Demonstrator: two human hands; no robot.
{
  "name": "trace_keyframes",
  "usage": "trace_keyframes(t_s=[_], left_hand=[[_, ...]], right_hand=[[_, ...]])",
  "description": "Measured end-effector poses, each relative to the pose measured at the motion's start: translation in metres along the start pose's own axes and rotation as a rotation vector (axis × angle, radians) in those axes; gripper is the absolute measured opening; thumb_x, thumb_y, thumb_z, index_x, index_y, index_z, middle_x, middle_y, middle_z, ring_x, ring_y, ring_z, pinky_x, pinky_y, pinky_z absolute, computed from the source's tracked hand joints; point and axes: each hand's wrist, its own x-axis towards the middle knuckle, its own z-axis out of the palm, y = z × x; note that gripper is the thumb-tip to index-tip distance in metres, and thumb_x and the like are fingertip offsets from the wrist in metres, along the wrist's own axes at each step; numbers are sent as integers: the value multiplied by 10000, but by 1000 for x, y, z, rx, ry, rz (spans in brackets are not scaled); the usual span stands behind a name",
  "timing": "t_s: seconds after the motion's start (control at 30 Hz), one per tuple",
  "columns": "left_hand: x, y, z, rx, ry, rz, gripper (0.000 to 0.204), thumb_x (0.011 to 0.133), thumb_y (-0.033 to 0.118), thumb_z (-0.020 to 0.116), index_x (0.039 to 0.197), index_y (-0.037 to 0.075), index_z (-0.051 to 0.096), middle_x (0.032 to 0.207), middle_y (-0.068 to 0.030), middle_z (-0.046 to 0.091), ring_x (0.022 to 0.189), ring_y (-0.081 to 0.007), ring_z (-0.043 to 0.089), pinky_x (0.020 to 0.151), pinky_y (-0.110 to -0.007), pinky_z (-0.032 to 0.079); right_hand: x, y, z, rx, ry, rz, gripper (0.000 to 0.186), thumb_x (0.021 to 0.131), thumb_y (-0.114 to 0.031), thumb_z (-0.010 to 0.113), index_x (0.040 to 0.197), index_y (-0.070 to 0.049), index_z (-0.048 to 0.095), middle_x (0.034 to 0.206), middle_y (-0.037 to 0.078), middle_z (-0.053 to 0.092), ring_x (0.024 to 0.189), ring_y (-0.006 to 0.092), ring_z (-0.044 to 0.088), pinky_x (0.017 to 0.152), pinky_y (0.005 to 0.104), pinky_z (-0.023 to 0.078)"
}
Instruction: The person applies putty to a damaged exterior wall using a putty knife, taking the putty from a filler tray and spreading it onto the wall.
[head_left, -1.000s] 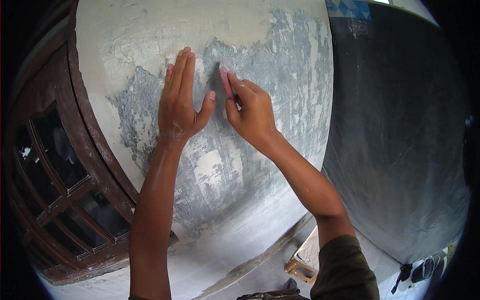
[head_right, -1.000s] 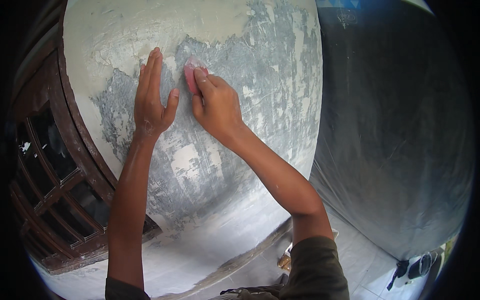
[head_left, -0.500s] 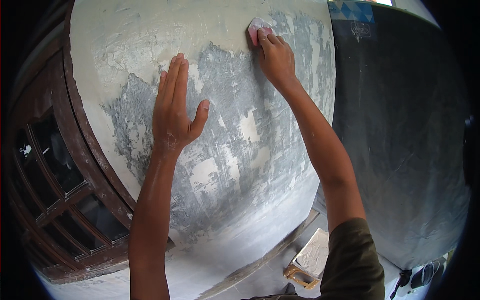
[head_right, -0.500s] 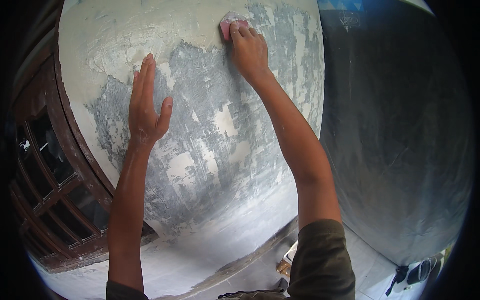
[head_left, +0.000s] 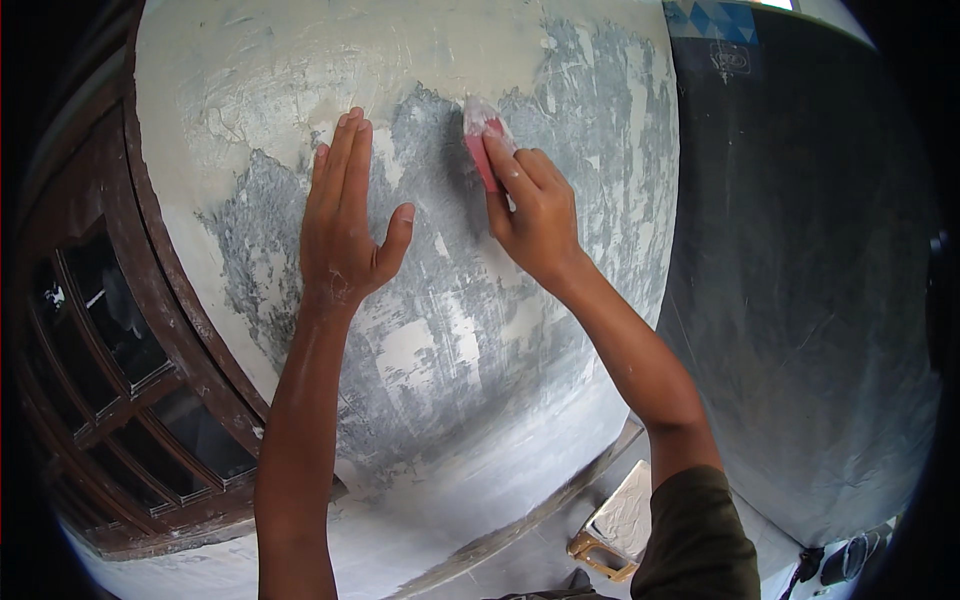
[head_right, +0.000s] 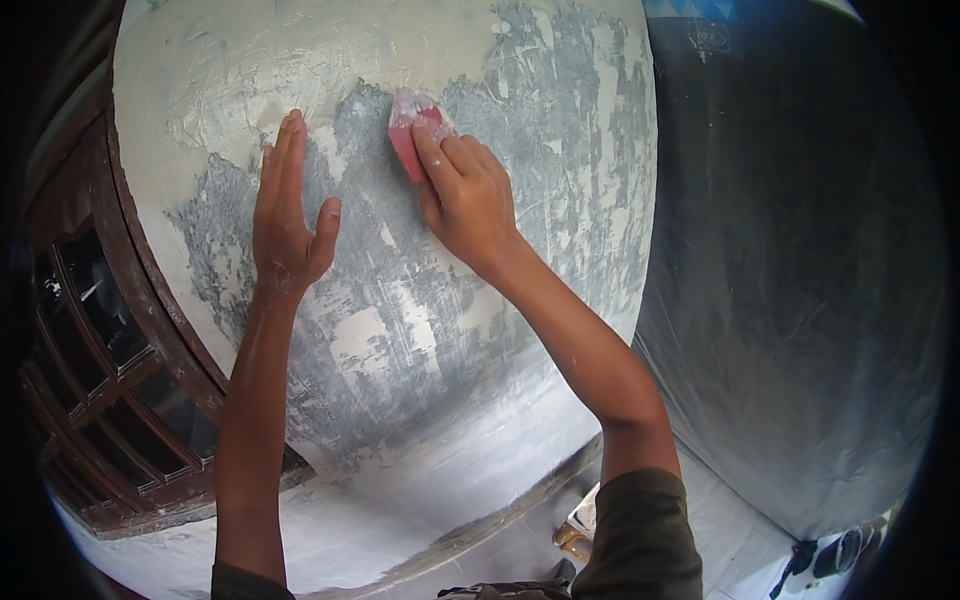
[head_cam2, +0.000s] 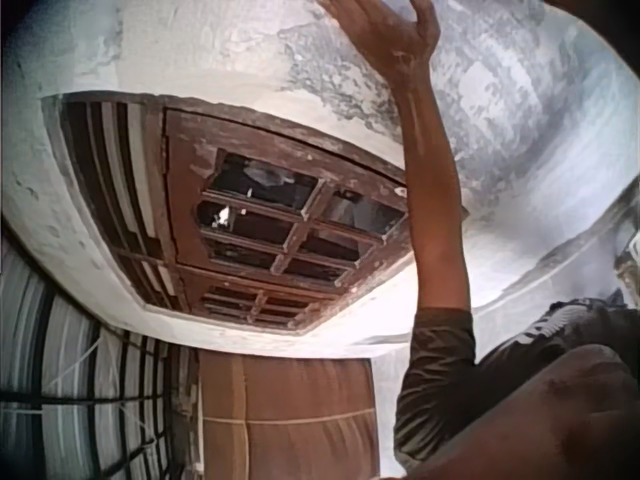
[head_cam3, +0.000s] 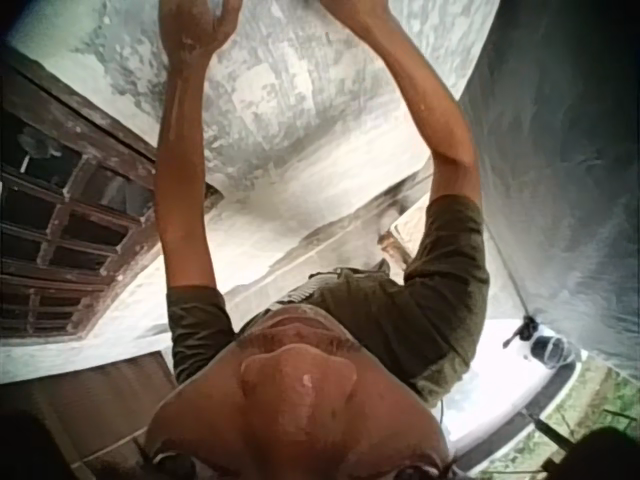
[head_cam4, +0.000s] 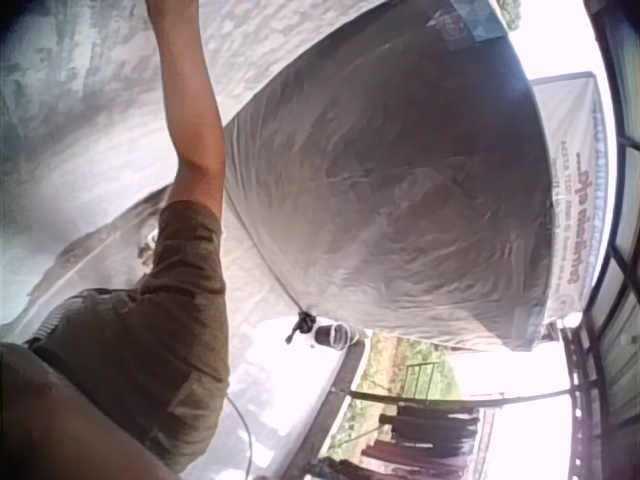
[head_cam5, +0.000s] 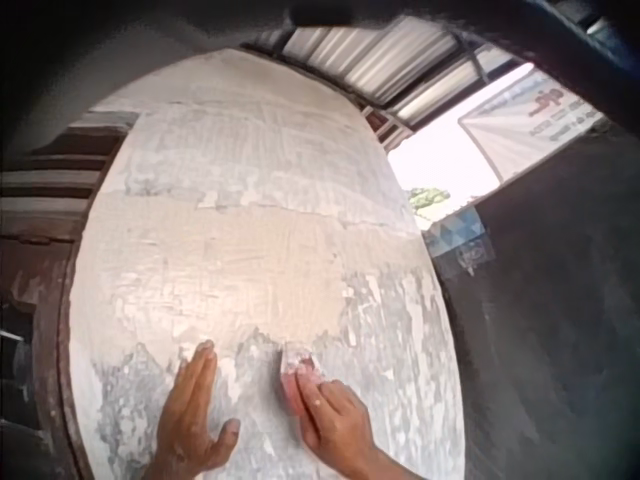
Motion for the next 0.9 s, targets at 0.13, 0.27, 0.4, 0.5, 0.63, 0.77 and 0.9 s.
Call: trace_keyframes(t_s=[0.13,0.27,0.4,0.5,0.63,0.77,0.9], left_hand=[[10,8,3,32,-9,15,712,943,355,525,1498,-63,367,1543,-280,397,1454,-408,381,1169,-591,297],[6,5,5,35,-14,7,712,939,351,529,1493,-68,374,1542,-280,399,1454,-408,381,1170,-588,297],[5,2,2,41,-8,3,715,943,355,527,1496,-71,368,1540,-281,400,1457,-408,376,1170,-587,294],[4,2,3,-1,6,-4,704,1004,423,428,1532,-30,327,1566,-256,378,1457,-416,370,1181,-591,262],[6,6,0,5,-6,-8,712,949,363,524,1499,-61,367,1544,-272,401,1459,-404,373,1170,-584,296],[6,6,1,18,2,12,699,959,373,514,1496,-54,379,1540,-264,413,1442,-406,399,1165,-581,312],[-2,13,9,-73,72,-5,686,974,392,504,1497,-38,389,1531,-262,426,1423,-406,426,1160,-582,325]], right_hand=[[49,72,3,-227,88,53,480,744,-1,701,1218,-25,630,879,99,631,828,306,624,708,422,522],[73,101,18,-369,84,-1,426,782,-37,675,1206,-25,630,934,101,663,864,301,639,742,433,521],[34,56,28,-300,-48,-2,457,791,-32,695,1242,-20,623,947,105,640,887,307,634,757,434,521],[-25,-18,12,-137,-158,-56,548,753,-20,728,1283,17,592,898,100,577,820,289,597,704,410,489],[-71,-75,-24,83,-233,103,522,762,15,663,1279,45,594,839,93,541,749,262,551,644,362,454],[-85,-65,-49,332,-215,563,309,869,3,651,1176,33,654,738,80,514,629,174,482,557,300,392],[-113,-48,-62,702,-99,1034,154,983,-107,653,1067,18,683,742,-60,504,695,25,374,581,226,341]])
